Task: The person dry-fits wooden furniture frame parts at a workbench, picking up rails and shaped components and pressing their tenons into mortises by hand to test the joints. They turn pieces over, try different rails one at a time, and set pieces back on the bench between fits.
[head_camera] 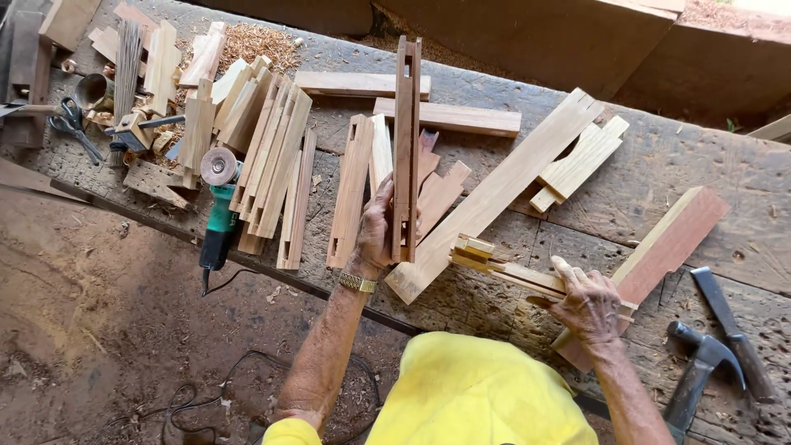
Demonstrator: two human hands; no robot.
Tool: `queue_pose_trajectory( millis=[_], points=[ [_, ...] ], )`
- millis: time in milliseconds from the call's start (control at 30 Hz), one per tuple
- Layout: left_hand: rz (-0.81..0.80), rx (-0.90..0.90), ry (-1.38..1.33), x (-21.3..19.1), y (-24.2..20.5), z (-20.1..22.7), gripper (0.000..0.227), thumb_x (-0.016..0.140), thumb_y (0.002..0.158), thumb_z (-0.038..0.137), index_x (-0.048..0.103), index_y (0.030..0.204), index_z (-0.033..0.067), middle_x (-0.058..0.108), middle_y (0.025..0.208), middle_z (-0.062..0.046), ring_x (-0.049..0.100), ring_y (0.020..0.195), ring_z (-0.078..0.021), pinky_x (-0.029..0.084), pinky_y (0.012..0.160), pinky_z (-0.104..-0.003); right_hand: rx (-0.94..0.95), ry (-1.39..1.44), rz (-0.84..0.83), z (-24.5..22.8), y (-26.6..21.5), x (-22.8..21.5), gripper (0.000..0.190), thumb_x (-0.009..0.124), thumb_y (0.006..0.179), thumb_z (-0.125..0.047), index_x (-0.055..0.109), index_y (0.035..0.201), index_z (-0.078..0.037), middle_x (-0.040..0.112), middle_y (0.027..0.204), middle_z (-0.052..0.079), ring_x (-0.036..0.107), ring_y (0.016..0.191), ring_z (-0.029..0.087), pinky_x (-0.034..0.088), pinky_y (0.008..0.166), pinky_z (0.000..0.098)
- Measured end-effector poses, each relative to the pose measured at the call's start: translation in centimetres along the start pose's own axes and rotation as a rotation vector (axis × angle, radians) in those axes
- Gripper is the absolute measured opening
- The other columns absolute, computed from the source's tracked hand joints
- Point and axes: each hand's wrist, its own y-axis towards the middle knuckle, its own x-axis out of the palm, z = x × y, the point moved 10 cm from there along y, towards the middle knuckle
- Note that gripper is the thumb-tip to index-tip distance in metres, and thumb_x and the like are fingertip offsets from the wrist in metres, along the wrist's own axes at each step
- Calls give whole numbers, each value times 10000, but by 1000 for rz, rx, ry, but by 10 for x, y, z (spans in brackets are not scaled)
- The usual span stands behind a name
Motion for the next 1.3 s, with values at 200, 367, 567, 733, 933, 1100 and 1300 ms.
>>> queue_pose_trajectory(
  millis=[200, 367, 567, 733, 933, 1100, 1300],
  points=[
    [38, -13, -11, -4, 3, -3, 433, 544, 1015, 503, 598, 1393, 300, 686, 774, -228, 677, 582, -350, 612, 498, -434, 115, 234, -97, -32, 32, -47, 1438, 801, 416, -823, 362, 1605, -143, 550, 1256, 183, 625, 1107, 417, 471, 1030, 564],
    [5, 117, 157, 14, -15, 23, 639, 588, 936, 554, 544, 1442, 168, 685, 743, -137, 666, 560, -203, 577, 461, -310, -54, 441, 220, -68, 45, -103, 1321, 772, 510, -790, 373, 1533, -56, 530, 1207, 196, 600, 1043, 341, 538, 884, 467],
    [-140, 206, 87, 23, -30, 32, 767, 744, 866, 443, 494, 1500, 93, 683, 930, -53, 679, 682, -125, 577, 527, -236, 2, 630, 408, -75, 59, -173, 826, 673, 832, -604, 427, 1419, -78, 610, 1144, 156, 619, 983, 266, 590, 810, 420],
    [-145, 197, 64, 18, -34, 30, 724, 769, 858, 409, 542, 1465, 86, 679, 1044, -67, 676, 690, -131, 577, 564, -243, 28, 680, 394, -86, 81, -207, 639, 713, 891, -448, 460, 1373, -112, 642, 1125, 140, 646, 950, 249, 590, 746, 393],
    [-169, 219, 90, 15, -35, 34, 761, 780, 848, 409, 522, 1485, 84, 699, 1141, -98, 697, 713, -144, 597, 602, -262, -39, 723, 410, -99, 99, -212, 503, 635, 968, -412, 513, 1324, -79, 639, 1084, 149, 654, 926, 249, 595, 722, 369],
    [-159, 237, 226, 20, -28, 43, 727, 717, 887, 444, 548, 1469, 44, 729, 1093, -82, 623, 720, -78, 538, 615, -237, -66, 834, 212, -109, 109, -204, 751, 648, 868, -547, 457, 1405, -58, 654, 1181, 183, 670, 1066, 287, 596, 907, 451],
    [-215, 211, 180, 37, -25, 44, 644, 716, 908, 381, 566, 1455, 76, 708, 1213, -91, 664, 765, -102, 602, 663, -268, -16, 901, 148, -114, 105, -204, 877, 794, 737, -491, 450, 1422, -65, 660, 1214, 168, 671, 1126, 273, 568, 987, 438]
  ],
)
